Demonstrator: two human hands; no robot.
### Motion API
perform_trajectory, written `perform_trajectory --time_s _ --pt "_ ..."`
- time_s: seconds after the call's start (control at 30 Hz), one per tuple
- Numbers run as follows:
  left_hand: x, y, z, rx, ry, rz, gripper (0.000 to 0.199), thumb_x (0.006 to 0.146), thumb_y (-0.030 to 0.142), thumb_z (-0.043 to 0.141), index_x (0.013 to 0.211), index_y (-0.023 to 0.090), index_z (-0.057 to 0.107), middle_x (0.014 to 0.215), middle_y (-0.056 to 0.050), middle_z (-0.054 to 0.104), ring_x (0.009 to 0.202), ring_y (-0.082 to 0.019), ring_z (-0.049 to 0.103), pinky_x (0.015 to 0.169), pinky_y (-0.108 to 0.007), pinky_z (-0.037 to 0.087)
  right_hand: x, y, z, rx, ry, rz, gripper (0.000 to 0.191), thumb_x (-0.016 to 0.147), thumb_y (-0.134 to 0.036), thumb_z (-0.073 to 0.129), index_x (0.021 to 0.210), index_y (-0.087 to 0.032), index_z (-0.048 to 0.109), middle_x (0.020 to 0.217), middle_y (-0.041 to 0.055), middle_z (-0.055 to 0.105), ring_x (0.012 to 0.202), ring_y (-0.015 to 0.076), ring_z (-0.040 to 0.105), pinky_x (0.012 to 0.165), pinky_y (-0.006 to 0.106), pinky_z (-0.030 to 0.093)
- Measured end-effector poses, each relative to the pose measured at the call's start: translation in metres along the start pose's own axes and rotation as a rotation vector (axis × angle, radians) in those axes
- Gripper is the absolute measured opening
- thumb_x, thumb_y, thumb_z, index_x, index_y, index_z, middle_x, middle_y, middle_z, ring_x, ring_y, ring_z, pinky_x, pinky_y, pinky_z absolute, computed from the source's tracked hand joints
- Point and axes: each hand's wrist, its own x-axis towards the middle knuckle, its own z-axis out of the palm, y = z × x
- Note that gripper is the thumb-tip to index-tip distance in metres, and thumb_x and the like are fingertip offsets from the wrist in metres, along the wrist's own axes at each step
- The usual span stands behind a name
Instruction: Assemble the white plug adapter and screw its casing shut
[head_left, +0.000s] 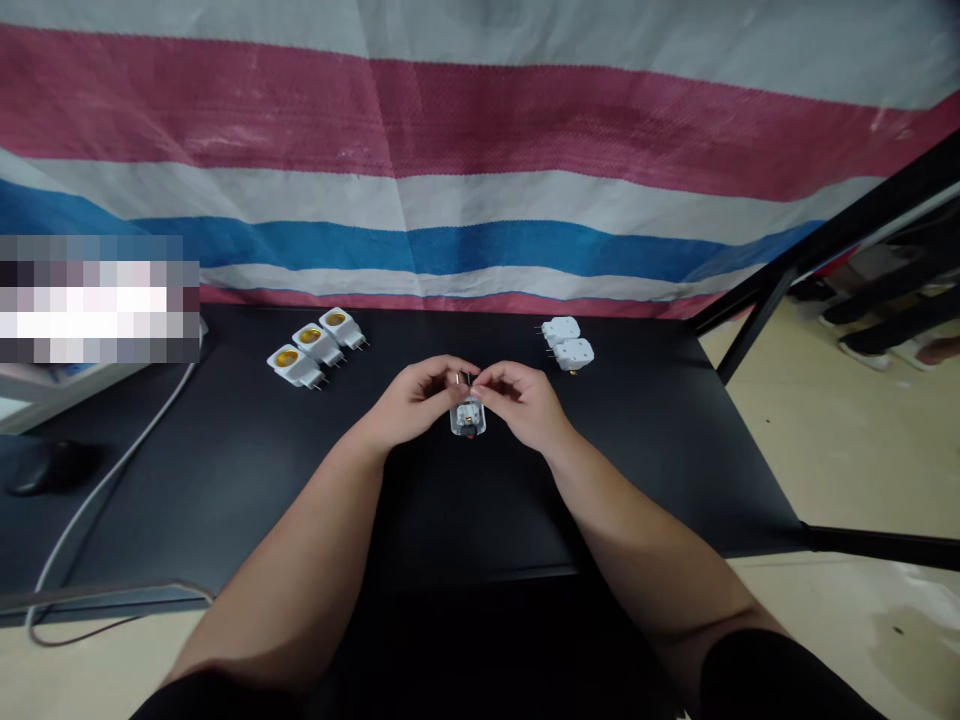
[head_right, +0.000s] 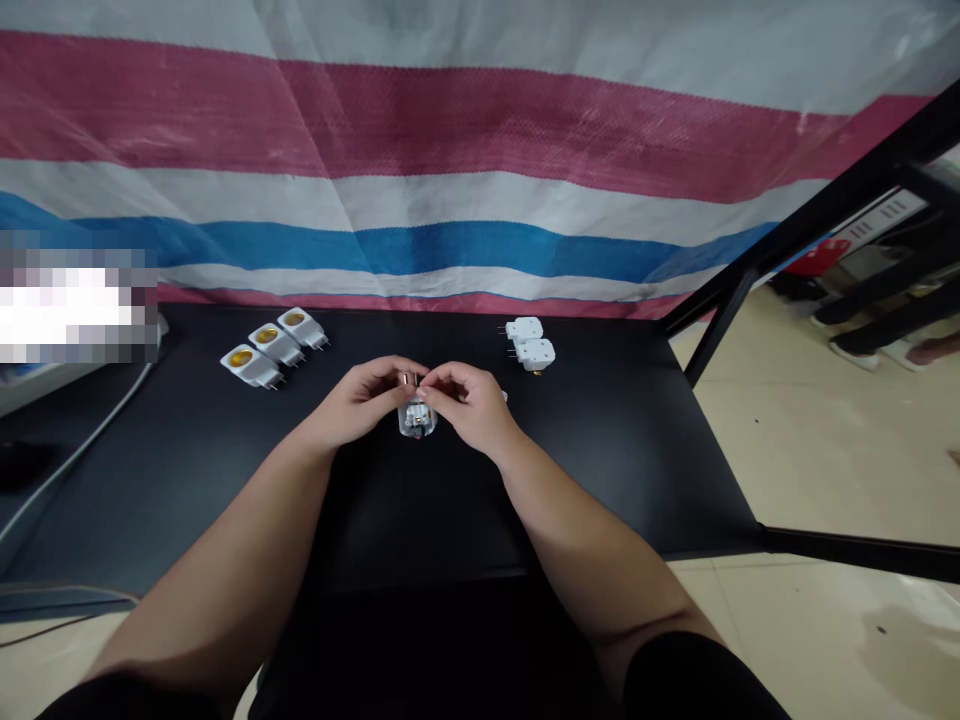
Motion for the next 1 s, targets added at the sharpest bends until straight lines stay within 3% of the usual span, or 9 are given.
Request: perform_trajectory --time_s 0.1,0.23,0.47,0.73,1.0 --pt "0.002 -0.004 -0.001 -0.028 0.051 -0.034 0.026 0.092 0.027 0.083 0.115 0.015 0.080 0.081 -0.002 0.070 0.068 -0.012 0.064 0.065 -0.025 0.053 0.000 -0.003 -0.008 -0.103 0.014 -0.070 0.026 0.096 -0.049 0.080 0.101 -0.023 0.079 0.090 0.0044 0.078 0.075 0.0182 0.068 0.070 0.035 0.054" --pt "0.005 -0.009 -0.002 -0.105 0.208 -0.117 0.019 0.083 0.026 0.086 0.097 0.016 0.079 0.075 -0.001 0.069 0.057 -0.011 0.059 0.053 -0.022 0.049 0.002 -0.010 -0.033 -0.407 0.056 -0.196 0.013 0.102 -0.035 0.071 0.100 -0.024 0.078 0.092 0.0045 0.075 0.079 0.0194 0.067 0.073 0.037 0.053" --pt "0.008 -0.005 -0.002 -0.299 0.439 -0.272 0.021 0.068 0.022 0.085 0.086 0.017 0.074 0.074 -0.001 0.069 0.055 -0.011 0.061 0.052 -0.022 0.052 0.002 -0.021 -0.061 -0.770 -0.118 -0.032 0.006 0.096 -0.028 0.077 0.101 -0.025 0.077 0.098 0.0043 0.070 0.084 0.0202 0.065 0.080 0.037 0.051" --pt "0.009 0.000 -0.003 -0.357 0.510 -0.325 0.025 0.066 0.020 0.086 0.079 0.019 0.064 0.068 0.001 0.066 0.058 -0.011 0.063 0.053 -0.020 0.054 -0.006 -0.030 -0.063 -0.905 -0.288 0.102 0.031 0.085 -0.027 0.092 0.110 -0.025 0.074 0.116 0.0059 0.064 0.108 0.0262 0.068 0.096 0.039 0.052" --pt "0.010 -0.002 -0.003 -0.377 0.530 -0.339 0.029 0.070 0.023 0.092 0.079 0.017 0.066 0.068 0.001 0.067 0.063 -0.012 0.069 0.061 -0.020 0.061 -0.004 -0.024 -0.064 -0.864 -0.283 0.159 0.032 0.087 -0.022 0.088 0.115 -0.024 0.074 0.118 0.0055 0.063 0.097 0.0211 0.068 0.088 0.036 0.053"
